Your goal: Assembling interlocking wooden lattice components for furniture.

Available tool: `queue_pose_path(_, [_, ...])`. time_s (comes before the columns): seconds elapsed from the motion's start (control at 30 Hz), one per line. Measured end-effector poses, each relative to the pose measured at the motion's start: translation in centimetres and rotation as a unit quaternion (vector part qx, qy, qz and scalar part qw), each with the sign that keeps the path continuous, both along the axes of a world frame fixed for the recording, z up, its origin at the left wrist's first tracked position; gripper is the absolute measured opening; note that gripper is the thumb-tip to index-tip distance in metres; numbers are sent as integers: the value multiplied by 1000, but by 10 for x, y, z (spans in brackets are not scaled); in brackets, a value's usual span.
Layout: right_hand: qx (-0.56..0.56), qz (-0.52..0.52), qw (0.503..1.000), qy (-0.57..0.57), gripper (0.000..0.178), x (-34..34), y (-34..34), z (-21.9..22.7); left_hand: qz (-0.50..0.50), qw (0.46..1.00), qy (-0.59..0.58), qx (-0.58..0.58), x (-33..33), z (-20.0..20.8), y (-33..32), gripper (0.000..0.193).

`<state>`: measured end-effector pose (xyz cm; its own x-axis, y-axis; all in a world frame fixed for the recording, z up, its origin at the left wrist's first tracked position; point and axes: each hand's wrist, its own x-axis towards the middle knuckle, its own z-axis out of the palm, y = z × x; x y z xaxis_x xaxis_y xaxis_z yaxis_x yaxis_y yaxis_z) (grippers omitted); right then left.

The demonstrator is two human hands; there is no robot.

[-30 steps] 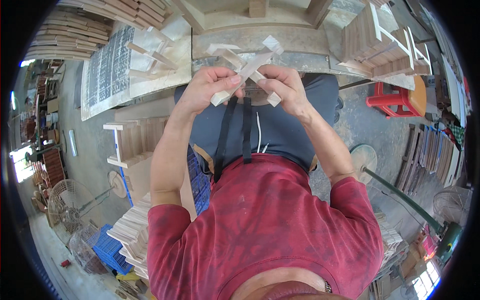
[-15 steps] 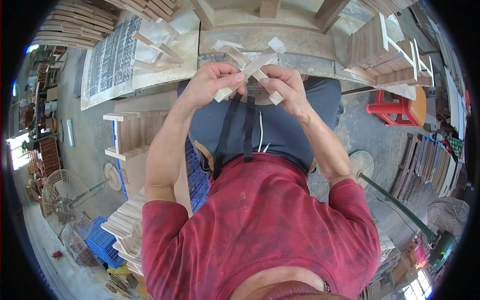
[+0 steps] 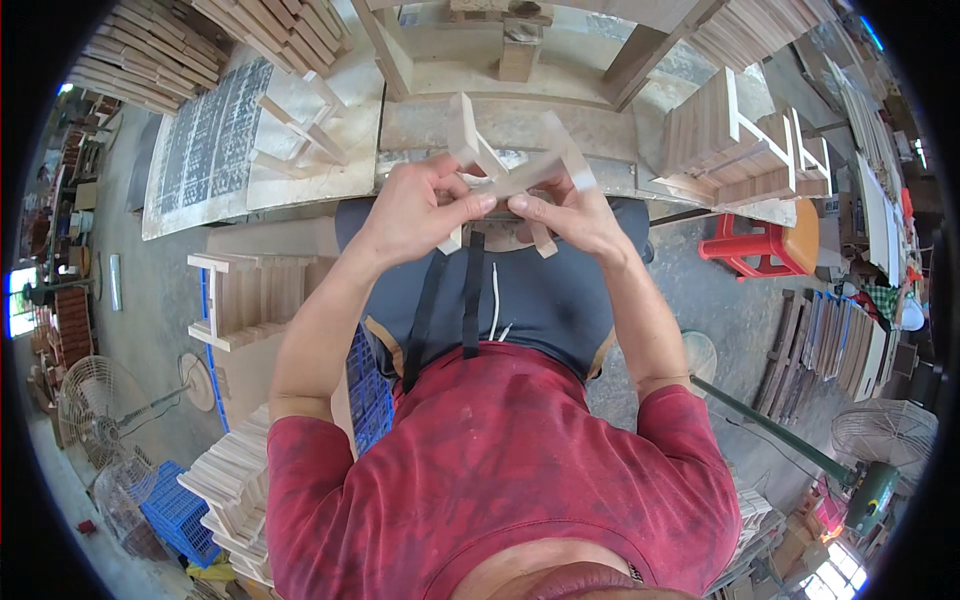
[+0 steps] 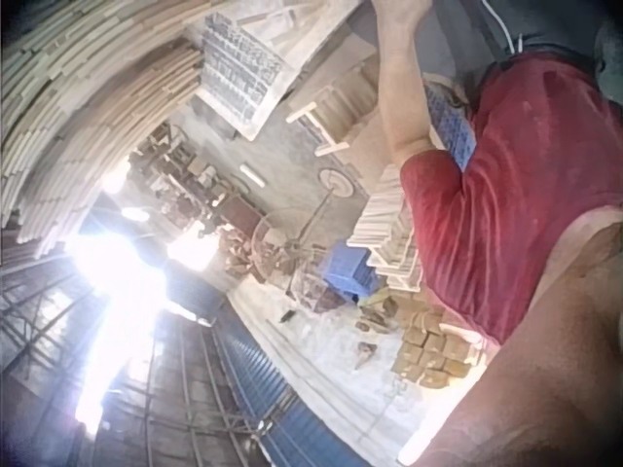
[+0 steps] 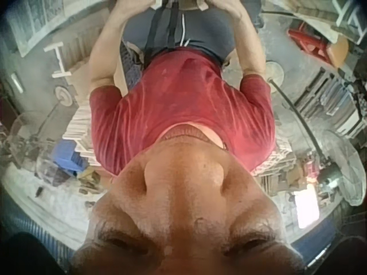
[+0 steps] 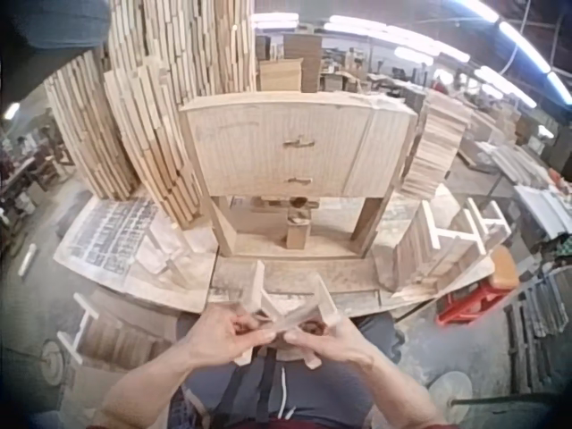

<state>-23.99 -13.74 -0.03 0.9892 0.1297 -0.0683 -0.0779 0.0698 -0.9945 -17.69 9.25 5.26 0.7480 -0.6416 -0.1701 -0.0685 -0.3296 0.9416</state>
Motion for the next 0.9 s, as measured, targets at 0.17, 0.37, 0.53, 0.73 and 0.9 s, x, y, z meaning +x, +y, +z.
queue_pose_path(0.17, [54,-75,995,-39,49,-12,11,11,26,991,-130,-14,-17,2,-4,31])
queue_pose_path(0.37, [9,-47,998,-38,31,-22,9,14,56,994,-84,-30,-28,11,0,43])
queue_pose_path(0.53, [-40,-28,996,-70,32,-26,8,10,85,985,-94,-119,-40,5,-1,42])
queue_pose_path(0.73, [52,-58,996,-53,33,-29,19,22,102,980,-126,-118,-44,-2,1,40])
queue_pose_path(0.9, [-12,-49,998,-38,32,-34,14,28,115,973,-143,-143,-47,3,-3,41])
